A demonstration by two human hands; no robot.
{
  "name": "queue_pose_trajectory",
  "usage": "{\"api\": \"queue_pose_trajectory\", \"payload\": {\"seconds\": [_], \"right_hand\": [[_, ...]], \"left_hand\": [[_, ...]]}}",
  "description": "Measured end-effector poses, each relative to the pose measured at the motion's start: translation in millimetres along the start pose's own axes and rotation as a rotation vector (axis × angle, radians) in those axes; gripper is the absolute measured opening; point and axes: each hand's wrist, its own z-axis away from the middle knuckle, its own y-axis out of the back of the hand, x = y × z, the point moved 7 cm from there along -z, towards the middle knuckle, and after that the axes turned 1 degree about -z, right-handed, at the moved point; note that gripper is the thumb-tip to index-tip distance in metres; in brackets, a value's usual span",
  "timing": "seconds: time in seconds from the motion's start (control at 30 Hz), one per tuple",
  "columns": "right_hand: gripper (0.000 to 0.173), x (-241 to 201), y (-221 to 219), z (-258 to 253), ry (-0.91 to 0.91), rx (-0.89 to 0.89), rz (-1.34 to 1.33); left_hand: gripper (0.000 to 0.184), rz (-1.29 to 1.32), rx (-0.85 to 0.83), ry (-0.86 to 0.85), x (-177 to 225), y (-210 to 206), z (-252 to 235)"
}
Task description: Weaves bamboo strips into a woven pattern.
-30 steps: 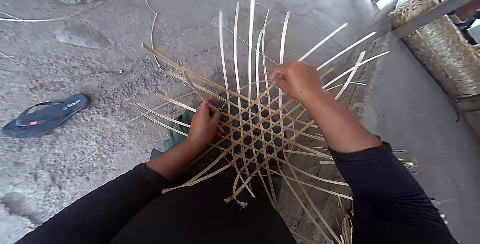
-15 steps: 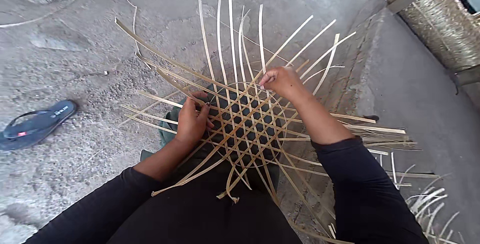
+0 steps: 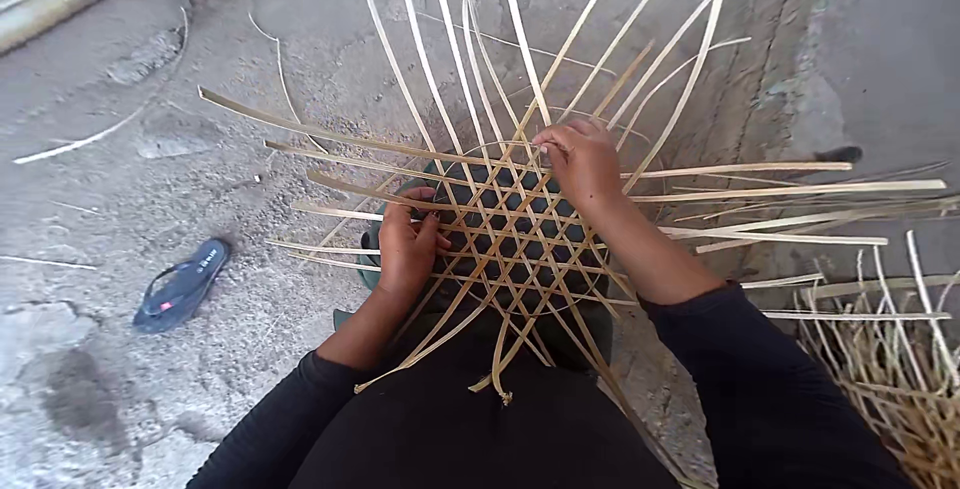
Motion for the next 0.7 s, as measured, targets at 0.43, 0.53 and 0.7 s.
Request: {"api": "queue_pose_trajectory", "payload": {"seconds": [0.43,0.53,0.7], "right_hand": [[0.027,12.9,-21.2,21.4,-0.052,0.213,-0.033],[0.029,13.9,-22.5,21.8,-0.062,0.205,-0.053],[0.029,20.6,-22.5,23.0,-0.081,0.211,-0.071]], "left_hand": [[0.015,-0.874,-0.49,-0.719,86.5,26.7,16.3],[0.02,-0.943,-0.666,-0.91,66.7,7.6,18.7],[0.022,-1.016,-0.69,-1.033,62.8,4.5,5.9]]}}
